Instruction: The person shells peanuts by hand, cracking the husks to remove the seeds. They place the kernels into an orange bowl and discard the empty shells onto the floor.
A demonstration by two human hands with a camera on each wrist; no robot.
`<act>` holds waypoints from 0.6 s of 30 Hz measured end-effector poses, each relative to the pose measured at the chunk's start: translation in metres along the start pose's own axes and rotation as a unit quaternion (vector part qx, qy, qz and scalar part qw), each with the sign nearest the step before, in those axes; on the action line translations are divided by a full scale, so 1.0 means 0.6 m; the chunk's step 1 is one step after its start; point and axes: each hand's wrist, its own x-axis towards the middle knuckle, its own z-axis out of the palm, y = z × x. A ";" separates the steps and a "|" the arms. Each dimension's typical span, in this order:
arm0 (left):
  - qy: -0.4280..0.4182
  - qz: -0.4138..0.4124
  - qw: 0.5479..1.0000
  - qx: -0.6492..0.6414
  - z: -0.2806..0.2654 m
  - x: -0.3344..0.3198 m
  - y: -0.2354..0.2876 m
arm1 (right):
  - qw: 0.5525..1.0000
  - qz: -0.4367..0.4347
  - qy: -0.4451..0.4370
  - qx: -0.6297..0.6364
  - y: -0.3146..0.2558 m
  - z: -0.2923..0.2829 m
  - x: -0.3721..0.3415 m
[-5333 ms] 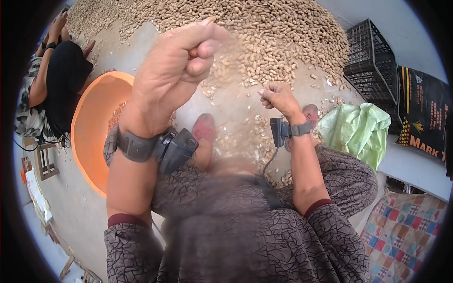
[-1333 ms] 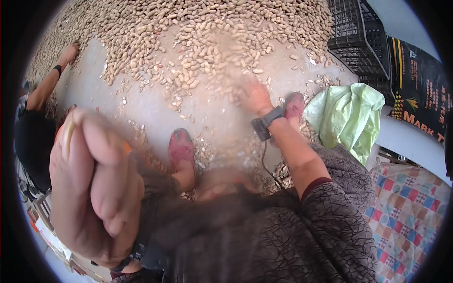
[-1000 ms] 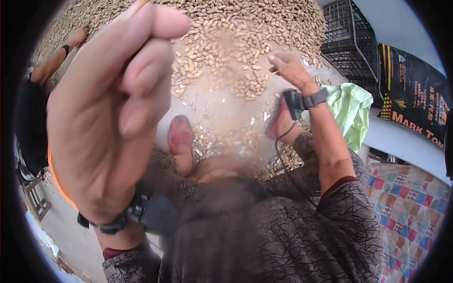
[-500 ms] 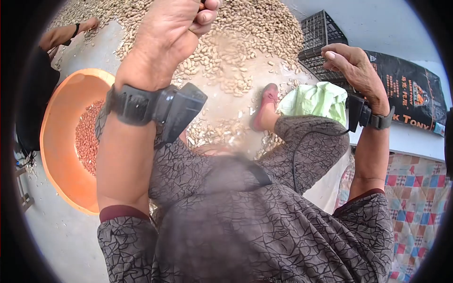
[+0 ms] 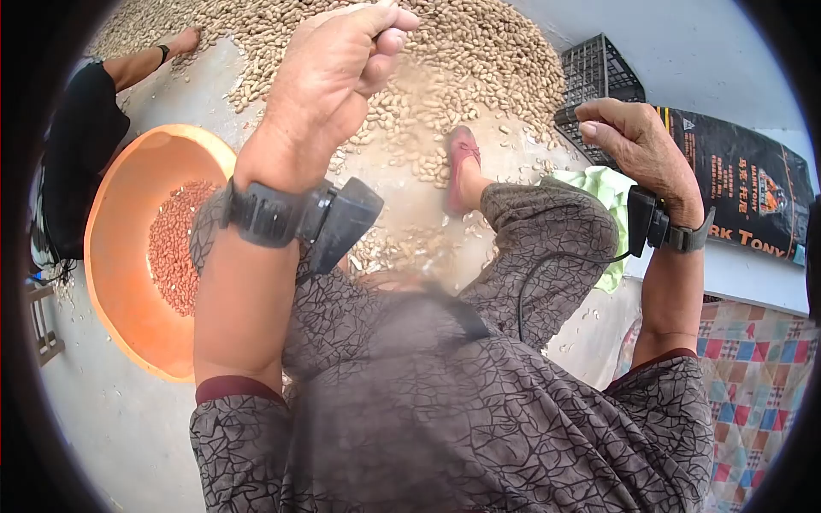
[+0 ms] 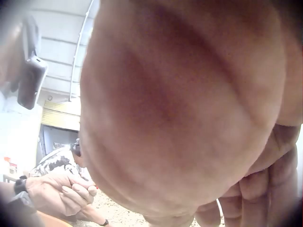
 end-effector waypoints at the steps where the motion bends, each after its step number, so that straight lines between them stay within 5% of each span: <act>1: 0.001 -0.006 1.000 0.001 0.002 0.000 -0.002 | 1.000 -0.004 -0.002 -0.019 0.000 0.001 0.008; 18: 0.129 -0.126 0.981 -0.073 0.001 0.034 0.013 | 0.986 -0.009 -0.084 0.142 0.168 0.098 0.189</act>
